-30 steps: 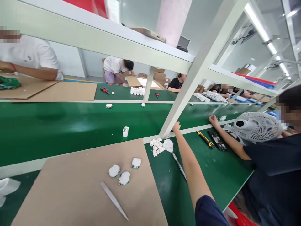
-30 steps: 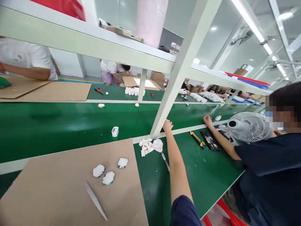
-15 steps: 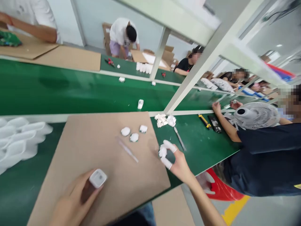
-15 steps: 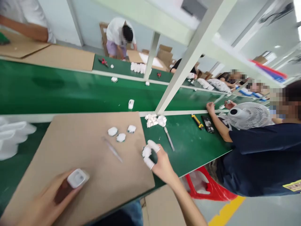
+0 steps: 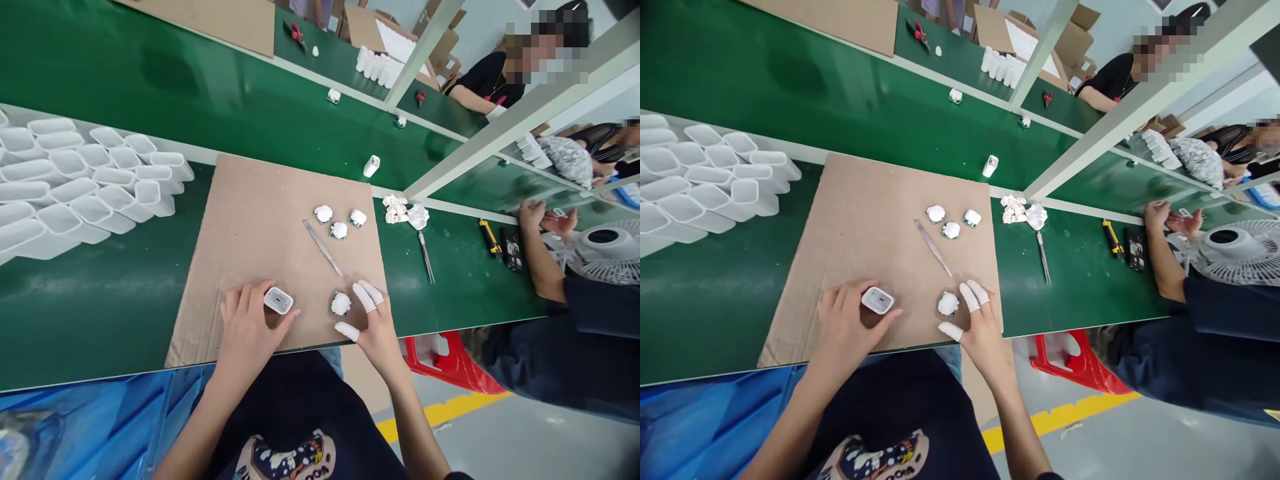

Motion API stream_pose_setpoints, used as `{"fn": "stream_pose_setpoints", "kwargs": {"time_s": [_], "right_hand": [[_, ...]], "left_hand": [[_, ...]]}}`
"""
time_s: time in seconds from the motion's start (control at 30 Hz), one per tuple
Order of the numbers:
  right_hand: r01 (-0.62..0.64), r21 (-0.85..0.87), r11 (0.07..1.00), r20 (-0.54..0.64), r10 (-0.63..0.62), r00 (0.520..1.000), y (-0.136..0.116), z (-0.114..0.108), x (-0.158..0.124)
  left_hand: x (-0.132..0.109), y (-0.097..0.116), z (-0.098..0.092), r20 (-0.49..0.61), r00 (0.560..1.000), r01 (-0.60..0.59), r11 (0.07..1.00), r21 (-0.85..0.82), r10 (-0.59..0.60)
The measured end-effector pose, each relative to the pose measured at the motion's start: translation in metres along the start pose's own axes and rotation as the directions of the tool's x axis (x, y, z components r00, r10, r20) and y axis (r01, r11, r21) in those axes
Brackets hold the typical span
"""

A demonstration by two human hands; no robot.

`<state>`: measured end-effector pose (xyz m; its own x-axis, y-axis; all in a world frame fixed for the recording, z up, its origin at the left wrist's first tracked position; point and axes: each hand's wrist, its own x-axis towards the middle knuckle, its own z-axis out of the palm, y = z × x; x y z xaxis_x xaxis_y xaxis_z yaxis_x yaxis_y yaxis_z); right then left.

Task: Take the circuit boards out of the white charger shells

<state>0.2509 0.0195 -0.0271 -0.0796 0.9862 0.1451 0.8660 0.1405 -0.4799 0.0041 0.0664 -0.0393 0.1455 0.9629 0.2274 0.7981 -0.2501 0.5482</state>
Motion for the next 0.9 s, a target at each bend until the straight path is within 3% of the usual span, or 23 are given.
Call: {"fn": "stream_pose_setpoints", "kwargs": {"time_s": [0.13, 0.23, 0.33, 0.4, 0.5, 0.67, 0.8, 0.9], "right_hand": [[-0.028, -0.002, 1.0, 0.034, 0.028, 0.999, -0.019, 0.005, 0.016], [-0.037, 0.046, 0.998, 0.066, 0.034, 0.997, -0.025, 0.002, 0.025], [-0.044, 0.205, 0.978, 0.084, 0.027, 0.996, -0.025, -0.004, 0.025], [-0.069, 0.435, 0.898, 0.077, 0.039, 0.996, -0.026, -0.006, 0.021], [-0.053, 0.716, 0.696, 0.018, 0.057, 0.998, -0.031, -0.004, 0.014], [0.042, 0.846, 0.531, -0.104, 0.088, 0.991, -0.048, -0.001, 0.014], [0.095, 0.846, 0.525, -0.158, 0.075, 0.985, -0.064, -0.005, 0.016], [0.171, 0.783, 0.598, -0.216, 0.003, 0.976, -0.071, -0.008, 0.015]], "left_hand": [[0.002, 0.001, 0.004, -0.026, 0.999, 0.022, 1.0, -0.018, -0.022], [0.0, -0.003, 0.0, -0.03, 0.999, 0.023, 0.99, -0.136, -0.028], [-0.004, -0.004, -0.007, -0.023, 1.0, 0.008, 0.961, -0.278, -0.016], [-0.007, -0.002, -0.012, -0.016, 0.999, -0.033, 0.937, -0.347, 0.029], [-0.009, 0.006, -0.019, -0.003, 0.993, -0.105, 0.899, -0.424, 0.114], [-0.01, 0.018, -0.028, 0.043, 0.979, -0.138, 0.805, -0.577, 0.199], [-0.008, 0.02, -0.034, 0.042, 0.953, -0.222, 0.785, -0.578, 0.3], [-0.008, 0.02, -0.037, 0.059, 0.946, -0.23, 0.788, -0.571, 0.319]]}}
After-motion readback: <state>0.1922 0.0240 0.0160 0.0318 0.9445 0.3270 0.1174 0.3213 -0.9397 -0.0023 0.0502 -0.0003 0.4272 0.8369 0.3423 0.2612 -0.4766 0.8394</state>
